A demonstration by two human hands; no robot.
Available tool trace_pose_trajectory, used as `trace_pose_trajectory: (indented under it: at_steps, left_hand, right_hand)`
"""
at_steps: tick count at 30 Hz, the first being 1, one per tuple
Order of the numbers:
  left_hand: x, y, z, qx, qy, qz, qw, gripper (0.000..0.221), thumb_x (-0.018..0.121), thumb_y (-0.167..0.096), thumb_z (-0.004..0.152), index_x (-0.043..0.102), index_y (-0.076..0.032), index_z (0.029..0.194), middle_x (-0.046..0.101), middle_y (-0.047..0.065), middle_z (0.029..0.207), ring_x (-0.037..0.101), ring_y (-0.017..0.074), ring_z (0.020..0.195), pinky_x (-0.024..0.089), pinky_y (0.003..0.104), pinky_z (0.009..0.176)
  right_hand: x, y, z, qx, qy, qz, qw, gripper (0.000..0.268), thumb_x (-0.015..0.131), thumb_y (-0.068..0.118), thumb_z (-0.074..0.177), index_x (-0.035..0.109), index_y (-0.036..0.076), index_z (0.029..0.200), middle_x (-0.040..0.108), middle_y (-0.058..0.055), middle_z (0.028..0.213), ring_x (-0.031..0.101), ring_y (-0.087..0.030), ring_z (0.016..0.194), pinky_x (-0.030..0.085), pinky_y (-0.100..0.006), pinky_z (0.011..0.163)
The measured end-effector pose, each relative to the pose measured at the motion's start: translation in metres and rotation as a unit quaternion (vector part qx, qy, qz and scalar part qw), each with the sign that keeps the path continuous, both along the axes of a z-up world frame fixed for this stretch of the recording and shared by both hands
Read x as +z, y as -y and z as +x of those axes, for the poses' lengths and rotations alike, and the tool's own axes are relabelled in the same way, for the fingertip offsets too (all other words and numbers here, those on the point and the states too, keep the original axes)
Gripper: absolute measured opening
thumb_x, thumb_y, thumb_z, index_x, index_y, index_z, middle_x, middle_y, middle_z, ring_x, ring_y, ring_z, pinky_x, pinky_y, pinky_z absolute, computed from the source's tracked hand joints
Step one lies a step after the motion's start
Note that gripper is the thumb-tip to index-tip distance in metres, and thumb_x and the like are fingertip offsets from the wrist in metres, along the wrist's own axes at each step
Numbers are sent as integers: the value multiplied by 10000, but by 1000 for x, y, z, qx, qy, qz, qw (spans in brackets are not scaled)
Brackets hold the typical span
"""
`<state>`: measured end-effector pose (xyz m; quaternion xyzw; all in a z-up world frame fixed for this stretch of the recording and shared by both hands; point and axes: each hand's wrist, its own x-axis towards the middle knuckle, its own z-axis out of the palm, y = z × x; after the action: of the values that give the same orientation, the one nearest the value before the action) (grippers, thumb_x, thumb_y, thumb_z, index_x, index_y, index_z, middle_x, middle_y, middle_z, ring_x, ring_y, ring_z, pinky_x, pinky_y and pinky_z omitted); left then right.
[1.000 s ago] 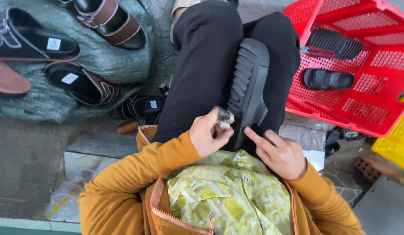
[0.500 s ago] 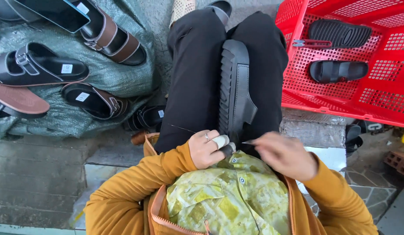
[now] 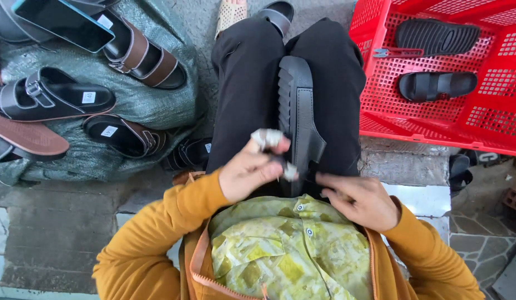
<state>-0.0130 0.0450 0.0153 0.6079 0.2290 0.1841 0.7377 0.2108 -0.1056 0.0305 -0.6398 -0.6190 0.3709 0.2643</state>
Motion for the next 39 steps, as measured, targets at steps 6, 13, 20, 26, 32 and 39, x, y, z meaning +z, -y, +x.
trace_pose_trajectory:
  at_steps: [6, 13, 20, 26, 32, 39]
  left_hand:
    - [-15, -74, 43, 125, 2, -240, 963, 500, 460, -408, 968, 606, -49, 651, 554, 136, 494, 504, 127, 425, 397, 167, 405]
    - [11, -118, 3, 78, -330, 512, 789, 322, 681, -285, 799, 622, -36, 993, 550, 154, 1104, 496, 345, 1038, 432, 423, 847]
    - [-38, 14, 6, 58, -73, 418, 904, 662, 697, -453, 801, 537, 29, 1224, 531, 203, 1147, 605, 363, 1059, 528, 403, 914]
    - [-47, 13, 8, 63, -77, 369, 924, 676, 727, -503, 744, 541, 14, 1137, 505, 190, 1108, 633, 352, 1013, 547, 380, 863]
    - [-56, 17, 12, 88, -61, 354, 929, 648, 735, -516, 727, 563, 7, 1069, 504, 185, 1134, 626, 351, 1047, 540, 379, 885]
    - [-51, 15, 16, 114, -64, 404, 906, 699, 672, -563, 740, 545, 11, 1118, 513, 208, 1098, 632, 359, 967, 555, 376, 801]
  right_hand:
    - [-18, -18, -4, -2, -118, 41, 992, 233, 615, 79, 800, 738, 104, 996, 692, -17, 628, 630, -213, 476, 534, -318, 464]
    - [0, -17, 4, 161, 235, 108, 952, 388, 529, 103, 926, 530, 167, 1308, 506, -29, 949, 559, -151, 644, 454, -290, 467]
    - [-5, -15, -3, 133, 305, 132, 934, 416, 420, 174, 926, 580, 268, 1298, 542, 16, 846, 573, -140, 572, 502, -262, 510]
    - [3, -17, -7, 124, 349, 122, 921, 430, 423, 174, 916, 566, 315, 1297, 512, 42, 801, 537, -126, 525, 483, -258, 474]
    - [7, -22, -11, 146, 395, 161, 893, 410, 466, 161, 859, 589, 252, 1239, 499, 13, 804, 529, -135, 526, 499, -270, 470]
    - [-47, -8, -22, 54, 254, 171, 950, 213, 569, 177, 883, 627, 161, 1088, 527, 30, 790, 584, -179, 544, 499, -302, 469]
